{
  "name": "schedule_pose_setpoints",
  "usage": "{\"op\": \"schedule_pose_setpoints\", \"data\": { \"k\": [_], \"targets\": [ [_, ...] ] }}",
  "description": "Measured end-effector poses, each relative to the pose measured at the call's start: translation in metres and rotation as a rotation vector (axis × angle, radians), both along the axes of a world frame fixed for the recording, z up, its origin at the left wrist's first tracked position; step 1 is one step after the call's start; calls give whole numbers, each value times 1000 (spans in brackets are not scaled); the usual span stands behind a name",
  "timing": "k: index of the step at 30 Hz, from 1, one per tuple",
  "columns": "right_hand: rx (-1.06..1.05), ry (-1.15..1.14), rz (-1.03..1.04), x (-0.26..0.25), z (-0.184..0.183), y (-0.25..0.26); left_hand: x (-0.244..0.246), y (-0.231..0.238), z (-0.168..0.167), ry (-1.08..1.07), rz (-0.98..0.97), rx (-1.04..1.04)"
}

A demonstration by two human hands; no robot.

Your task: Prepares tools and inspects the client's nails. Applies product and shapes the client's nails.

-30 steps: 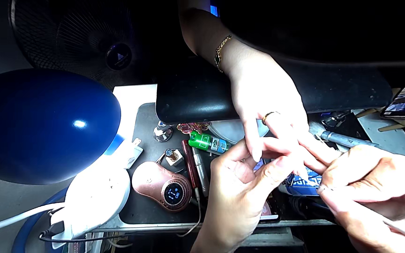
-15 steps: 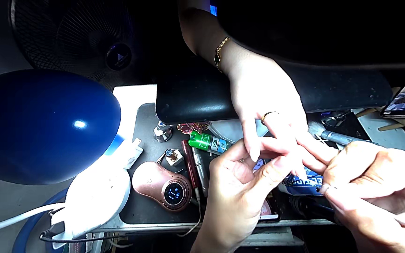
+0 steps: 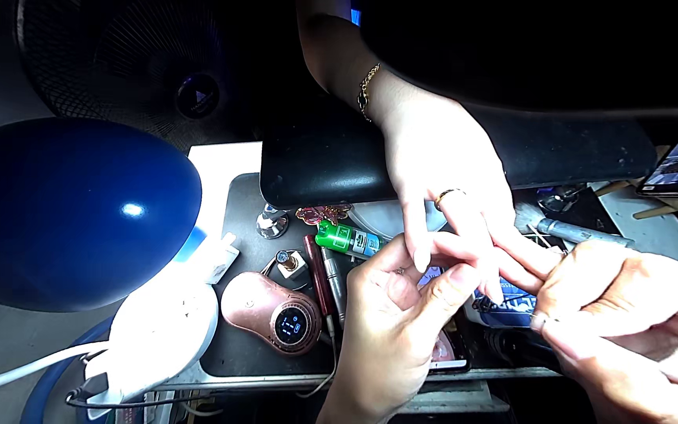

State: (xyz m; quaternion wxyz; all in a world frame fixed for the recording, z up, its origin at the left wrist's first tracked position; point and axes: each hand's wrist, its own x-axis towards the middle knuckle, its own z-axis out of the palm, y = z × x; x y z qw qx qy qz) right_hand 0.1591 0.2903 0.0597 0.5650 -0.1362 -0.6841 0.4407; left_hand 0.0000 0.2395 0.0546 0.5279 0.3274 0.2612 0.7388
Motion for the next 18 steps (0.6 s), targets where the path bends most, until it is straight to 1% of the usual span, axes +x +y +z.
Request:
{"op": "schedule_pose_setpoints", "data": {
  "k": [6,18],
  "targets": [
    [46,-77,-80,-2,0,-3,0,-2,2,5,15,-3],
    [44,-57,-74,-3,-1,0,1,-3,2,-2,16,-6]
  ]
}}
